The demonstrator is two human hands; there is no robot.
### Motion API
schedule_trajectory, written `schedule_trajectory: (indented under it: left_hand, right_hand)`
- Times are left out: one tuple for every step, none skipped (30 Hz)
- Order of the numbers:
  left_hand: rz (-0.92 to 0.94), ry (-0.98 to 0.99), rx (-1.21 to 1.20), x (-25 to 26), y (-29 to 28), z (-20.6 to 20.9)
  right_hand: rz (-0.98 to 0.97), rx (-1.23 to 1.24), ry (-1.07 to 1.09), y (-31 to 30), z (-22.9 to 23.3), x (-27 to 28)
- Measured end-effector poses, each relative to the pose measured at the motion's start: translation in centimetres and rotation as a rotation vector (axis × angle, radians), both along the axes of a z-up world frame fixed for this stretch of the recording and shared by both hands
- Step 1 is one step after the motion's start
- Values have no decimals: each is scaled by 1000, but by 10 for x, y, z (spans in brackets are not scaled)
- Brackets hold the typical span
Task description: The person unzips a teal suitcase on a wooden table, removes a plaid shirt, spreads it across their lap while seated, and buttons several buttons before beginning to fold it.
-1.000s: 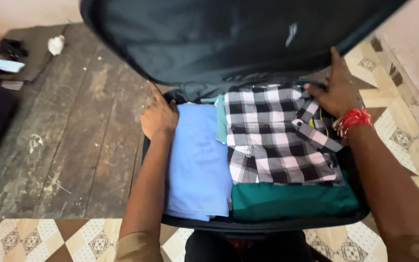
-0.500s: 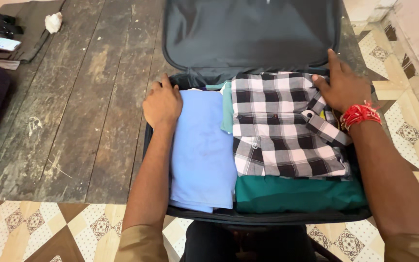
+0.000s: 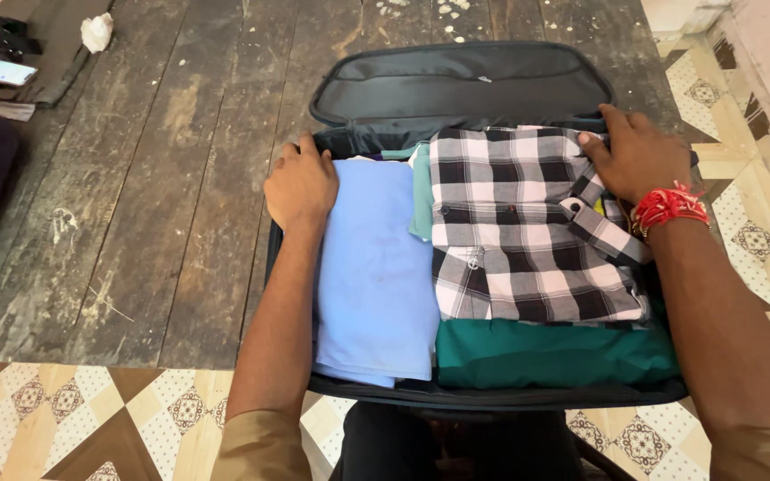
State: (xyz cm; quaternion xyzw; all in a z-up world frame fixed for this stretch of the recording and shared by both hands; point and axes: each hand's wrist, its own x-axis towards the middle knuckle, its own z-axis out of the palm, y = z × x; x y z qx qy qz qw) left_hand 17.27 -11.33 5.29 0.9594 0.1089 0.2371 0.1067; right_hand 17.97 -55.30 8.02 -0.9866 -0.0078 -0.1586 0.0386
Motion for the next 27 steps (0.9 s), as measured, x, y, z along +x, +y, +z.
schedule_trajectory:
  left_hand:
    - [0, 1, 0, 0, 0, 0]
    - [0, 2, 1, 0, 0, 0]
    - [0, 3, 3, 0, 0, 1]
    - [-1, 3, 4, 0, 0, 1]
    - [0, 12, 3, -1, 0, 2]
    - [0, 21, 1, -1, 0, 2]
    - [1, 22, 1, -1, 0, 2]
    - [-1, 17, 2, -1, 0, 2]
    - [-3, 12, 3, -1, 0, 2]
    - [-3, 12, 3, -1, 0, 2]
    - [-5, 8, 5, -1, 0, 2]
    - [-8, 4, 7, -1, 0, 2]
    - [-9, 1, 7, -1, -1, 1]
    - [1, 35, -3, -2, -1, 0]
    - [13, 66, -11, 0, 0, 0]
    - [14, 61, -8, 3, 2, 2]
    - [-16, 45, -64, 4, 5, -2]
    - [-45, 28, -120, 5, 7, -7]
    - [-50, 33, -118, 6, 12, -9]
    - [-104, 41, -251, 7, 18, -11]
    - [-160, 44, -384, 7, 24, -11]
    - [-168, 45, -382, 4, 29, -12]
    - [-231, 61, -340, -1, 35, -13]
    - [-294, 78, -298, -8, 37, -14]
    - [-299, 77, -300, -18, 38, -16]
    - [-297, 165, -278, -31, 42, -18]
    - [-292, 252, -255, -44, 45, -21]
  right_hand:
    - [0, 0, 1, 0, 0, 0]
    - [-9, -6, 7, 0, 1, 0]
    - [-19, -11, 13, 1, 1, 0]
    - [-19, -11, 13, 2, 1, -1]
    - [-15, -9, 8, 2, 2, -1]
    - [-10, -8, 3, 3, 2, -1]
    - [-9, -8, 3, 3, 2, -1]
    - [-12, -5, 7, 3, 2, -2]
    - [-14, -3, 10, 3, 3, -2]
    - [-14, -3, 10, 3, 2, -2]
    - [-10, -7, -2, 3, 2, -2]
    - [-7, -11, -13, 2, 2, -2]
    - [-8, -10, -16, 2, 1, -3]
    - [-10, -20, -17, 1, -2, -4]
    - [-10, -28, -20, 0, -3, -2]
    - [-9, -25, -25, -1, -4, 2]
    - [25, -5, -57, -5, -8, 4]
    - [58, 14, -89, -10, -13, 5]
    - [53, 16, -85, -16, -18, 6]
    - [136, 124, -93, -22, -23, 6]
    - [218, 231, -108, -29, -26, 7]
    - [211, 232, -110, -36, -29, 6]
    - [295, 131, -118, -42, -31, 4]
    - [378, 30, -125, -46, -33, 0]
    - [374, 27, -126, -49, -36, -10]
    - [341, 70, -28, -51, -42, -30]
    - [308, 114, 67, -52, -48, -51]
